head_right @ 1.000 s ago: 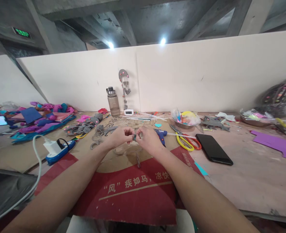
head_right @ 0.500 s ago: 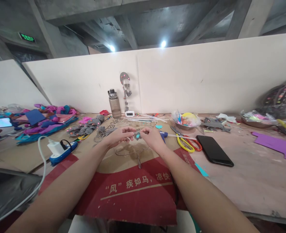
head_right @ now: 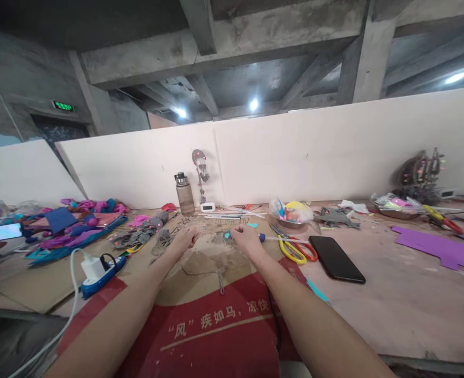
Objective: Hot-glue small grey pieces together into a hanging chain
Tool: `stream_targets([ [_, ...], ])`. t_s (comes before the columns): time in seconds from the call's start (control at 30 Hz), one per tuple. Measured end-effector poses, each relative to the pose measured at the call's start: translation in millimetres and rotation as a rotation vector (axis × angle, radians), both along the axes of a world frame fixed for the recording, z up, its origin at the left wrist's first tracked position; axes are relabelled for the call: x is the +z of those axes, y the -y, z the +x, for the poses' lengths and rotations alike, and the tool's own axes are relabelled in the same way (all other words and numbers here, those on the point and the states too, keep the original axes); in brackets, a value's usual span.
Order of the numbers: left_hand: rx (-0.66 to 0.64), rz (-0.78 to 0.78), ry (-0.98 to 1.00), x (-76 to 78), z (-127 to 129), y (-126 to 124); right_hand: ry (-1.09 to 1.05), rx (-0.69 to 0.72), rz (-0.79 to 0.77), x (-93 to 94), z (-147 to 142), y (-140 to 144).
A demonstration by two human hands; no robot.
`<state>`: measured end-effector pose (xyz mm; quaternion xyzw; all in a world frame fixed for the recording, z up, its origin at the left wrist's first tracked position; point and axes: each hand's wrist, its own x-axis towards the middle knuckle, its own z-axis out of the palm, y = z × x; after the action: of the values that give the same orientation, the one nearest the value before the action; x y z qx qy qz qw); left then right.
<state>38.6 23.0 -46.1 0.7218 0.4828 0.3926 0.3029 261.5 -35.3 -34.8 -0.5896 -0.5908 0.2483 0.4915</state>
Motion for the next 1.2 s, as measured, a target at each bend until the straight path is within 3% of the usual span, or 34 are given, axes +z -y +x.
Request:
stream_targets([
  [0.27,-0.023,0.013,0.040,-9.4,8,-6,0.021,-0.009,0.028,-5.4,2,-5],
  [0.83,-0.120,-0.171,0.564,-6.2,10,5,0.033,-0.020,0.043,-12.2,8,-12],
  [1.03,-0.033,-0.068,0.355,-11.6,10,5,0.055,-0.013,0.057,-9.9,7,-11],
  [1.2,0.022,0.011,0.231,-7.2,9,2,0.092,0.009,0.073,-5.0,4,-7],
])
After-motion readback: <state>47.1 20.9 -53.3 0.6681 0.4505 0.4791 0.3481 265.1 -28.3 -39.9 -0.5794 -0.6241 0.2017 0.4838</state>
